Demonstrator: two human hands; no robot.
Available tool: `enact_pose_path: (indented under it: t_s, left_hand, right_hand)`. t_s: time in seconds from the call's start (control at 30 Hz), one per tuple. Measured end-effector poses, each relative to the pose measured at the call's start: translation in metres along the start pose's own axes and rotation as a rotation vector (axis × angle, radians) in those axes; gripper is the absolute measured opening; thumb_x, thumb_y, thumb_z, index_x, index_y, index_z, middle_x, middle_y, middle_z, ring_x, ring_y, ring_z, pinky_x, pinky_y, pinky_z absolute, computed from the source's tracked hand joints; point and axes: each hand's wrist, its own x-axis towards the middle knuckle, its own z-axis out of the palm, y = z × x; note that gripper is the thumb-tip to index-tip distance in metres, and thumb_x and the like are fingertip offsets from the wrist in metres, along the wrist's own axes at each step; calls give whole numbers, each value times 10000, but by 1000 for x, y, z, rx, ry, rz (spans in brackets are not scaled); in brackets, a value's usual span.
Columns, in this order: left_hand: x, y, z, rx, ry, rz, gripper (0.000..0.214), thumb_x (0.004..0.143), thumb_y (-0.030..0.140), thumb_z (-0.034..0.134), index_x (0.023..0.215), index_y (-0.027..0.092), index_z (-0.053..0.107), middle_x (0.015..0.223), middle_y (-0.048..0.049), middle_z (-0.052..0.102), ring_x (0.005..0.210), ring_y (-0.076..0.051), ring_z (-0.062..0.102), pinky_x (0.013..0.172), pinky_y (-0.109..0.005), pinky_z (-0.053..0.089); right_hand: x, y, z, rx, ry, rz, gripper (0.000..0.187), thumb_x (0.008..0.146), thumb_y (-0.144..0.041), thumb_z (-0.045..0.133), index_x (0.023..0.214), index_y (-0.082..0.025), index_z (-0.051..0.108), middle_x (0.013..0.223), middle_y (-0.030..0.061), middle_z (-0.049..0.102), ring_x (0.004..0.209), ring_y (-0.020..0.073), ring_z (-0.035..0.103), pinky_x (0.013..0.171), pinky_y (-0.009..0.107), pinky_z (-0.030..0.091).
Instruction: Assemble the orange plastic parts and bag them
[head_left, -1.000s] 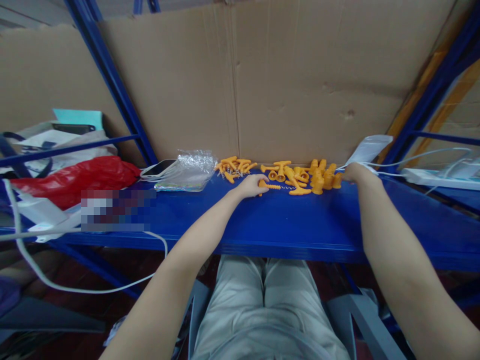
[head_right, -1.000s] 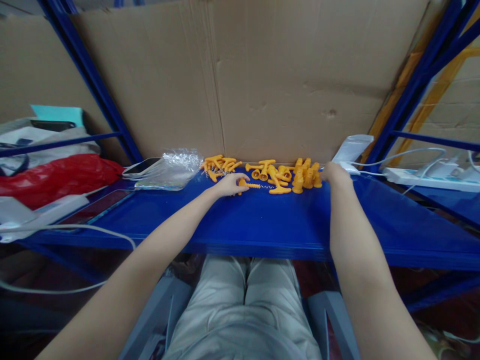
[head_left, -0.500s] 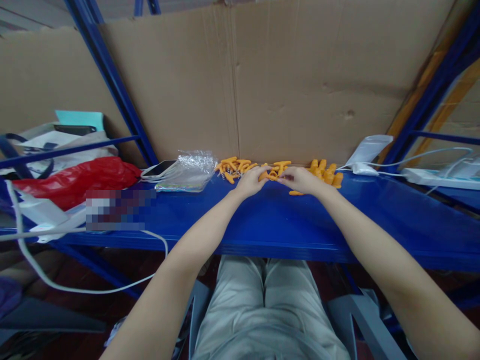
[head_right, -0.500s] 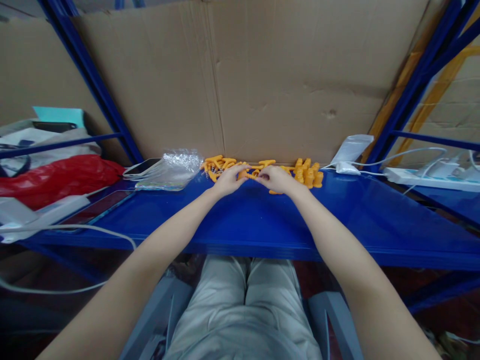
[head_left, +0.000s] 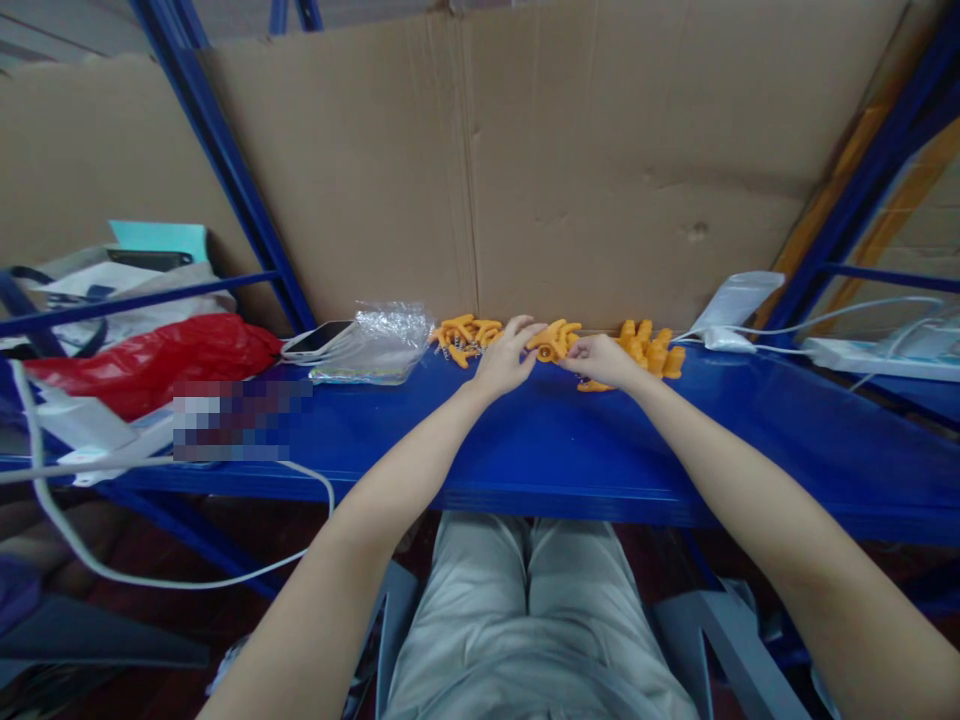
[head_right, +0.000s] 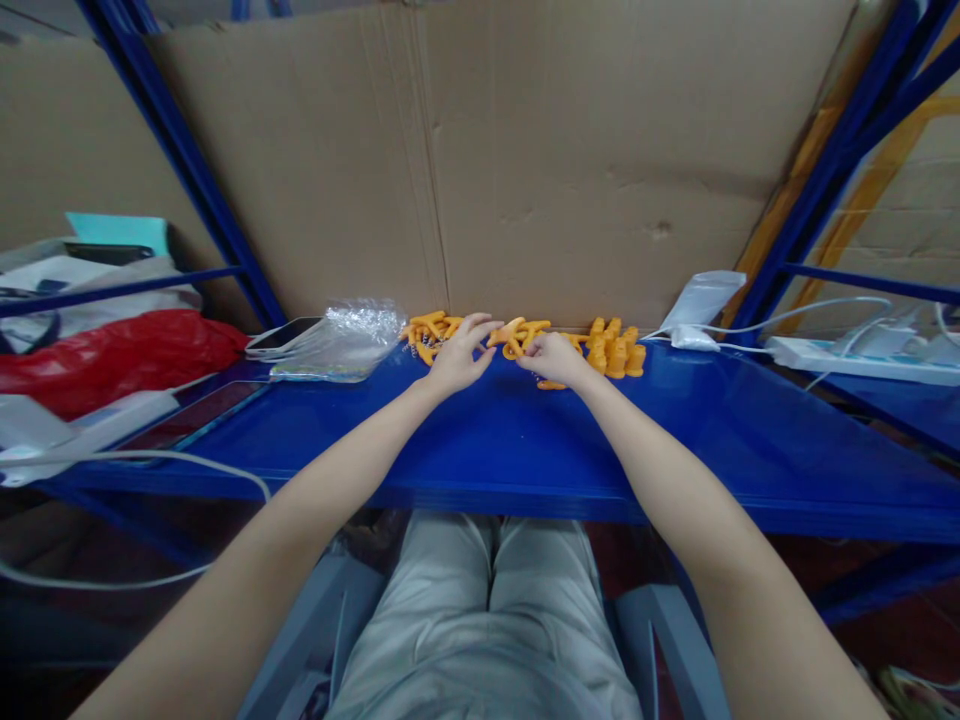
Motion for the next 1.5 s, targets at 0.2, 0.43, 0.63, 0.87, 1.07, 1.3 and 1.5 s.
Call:
enact_pose_path:
  t_s: [0.2, 0.43, 0.63, 0.87, 1.07, 1.3, 1.5]
  left_hand:
    - [2, 11, -5, -22, -42, 68, 206, 940, 283, 533, 938, 168, 704, 922, -67, 726, 856, -174, 667, 824, -313, 528]
    - [-1, 30, 1, -53, -260, 116, 265, 942, 350, 567, 1067, 200, 746, 946, -64, 774, 799, -180, 695, 755, -287, 501]
    - [0, 35, 4, -90, -267, 56, 230, 916, 294, 617, 1052, 194, 773, 919, -69, 784, 790, -183, 707, 742, -276, 499]
    - [0, 40, 8, -501, -287, -284, 201, 897, 283, 640, 859, 124, 756, 606, -6, 680, 426, -68, 550, 477, -181, 427]
    - [2, 39, 10, -659, -282, -430, 208, 892, 222, 650, 713, 115, 648, 533, 27, 631, 362, -37, 499, 406, -139, 387]
    - [12, 17, 0, -481, -176, -402, 195, 940, 208, 548, 770, 140, 616, 673, -14, 711, 402, -55, 541, 437, -169, 426]
    - [33, -30, -11, -117, -108, -412, 286, 962, 241, 472, 747, 158, 643, 722, -52, 733, 531, -123, 626, 568, -243, 502]
  right_hand:
    - [-2, -8, -3, 319, 66, 206, 341, 850, -216, 672, 549, -180, 516, 438, -28, 525, 390, 53, 430, 426, 179, 367]
    - [-7, -19, 4, 496, 49, 299, 391, 917, -173, 621, 544, -176, 502, 402, -39, 498, 347, 39, 397, 372, 161, 307]
    - [-3, -17, 11, 621, 32, 412, 411, 940, -210, 602, 553, -187, 466, 391, -47, 473, 336, 41, 369, 370, 165, 302]
    - [-2, -11, 22, 696, 15, 415, 416, 906, -317, 671, 588, -203, 428, 400, -68, 421, 359, 42, 350, 365, 155, 274]
    - [-3, -10, 26, 794, -60, 439, 374, 925, -338, 646, 642, -195, 447, 449, -72, 459, 372, 35, 364, 382, 142, 290]
    - [-6, -19, 16, 781, -19, 392, 193, 928, -161, 571, 737, -172, 552, 547, -50, 558, 356, 40, 427, 347, 163, 295]
    - [-8, -20, 19, 658, -45, 339, 257, 920, -133, 566, 666, -171, 549, 526, -52, 551, 356, 37, 434, 351, 156, 302]
